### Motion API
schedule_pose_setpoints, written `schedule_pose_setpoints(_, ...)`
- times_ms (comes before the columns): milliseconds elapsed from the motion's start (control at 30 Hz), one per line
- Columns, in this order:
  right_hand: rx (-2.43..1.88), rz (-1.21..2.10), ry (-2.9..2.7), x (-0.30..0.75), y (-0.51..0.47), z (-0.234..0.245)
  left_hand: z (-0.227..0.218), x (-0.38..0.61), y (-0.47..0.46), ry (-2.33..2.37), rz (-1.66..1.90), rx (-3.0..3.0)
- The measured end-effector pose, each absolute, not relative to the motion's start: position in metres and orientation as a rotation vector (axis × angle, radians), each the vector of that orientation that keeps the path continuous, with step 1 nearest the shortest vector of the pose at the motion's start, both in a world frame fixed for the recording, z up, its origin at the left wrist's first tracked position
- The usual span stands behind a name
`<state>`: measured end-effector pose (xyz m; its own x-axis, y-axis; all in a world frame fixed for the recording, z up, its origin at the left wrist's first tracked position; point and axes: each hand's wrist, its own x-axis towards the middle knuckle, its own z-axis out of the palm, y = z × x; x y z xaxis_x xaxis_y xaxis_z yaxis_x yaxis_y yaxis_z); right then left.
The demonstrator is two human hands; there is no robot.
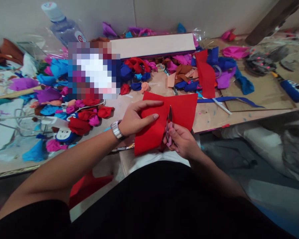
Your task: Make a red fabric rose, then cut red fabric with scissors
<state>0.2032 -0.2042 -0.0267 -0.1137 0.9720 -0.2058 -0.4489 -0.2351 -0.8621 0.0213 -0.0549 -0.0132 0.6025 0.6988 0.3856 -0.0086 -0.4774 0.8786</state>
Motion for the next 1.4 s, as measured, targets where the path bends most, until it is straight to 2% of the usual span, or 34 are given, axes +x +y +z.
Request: schedule_pose_setpoints(1400, -1.002, 1.555, -0.713, 0.1969, -0.2049, -0.0294, -0.0093, 0.0211, -0.0574, 0.556, 0.943, 1.855)
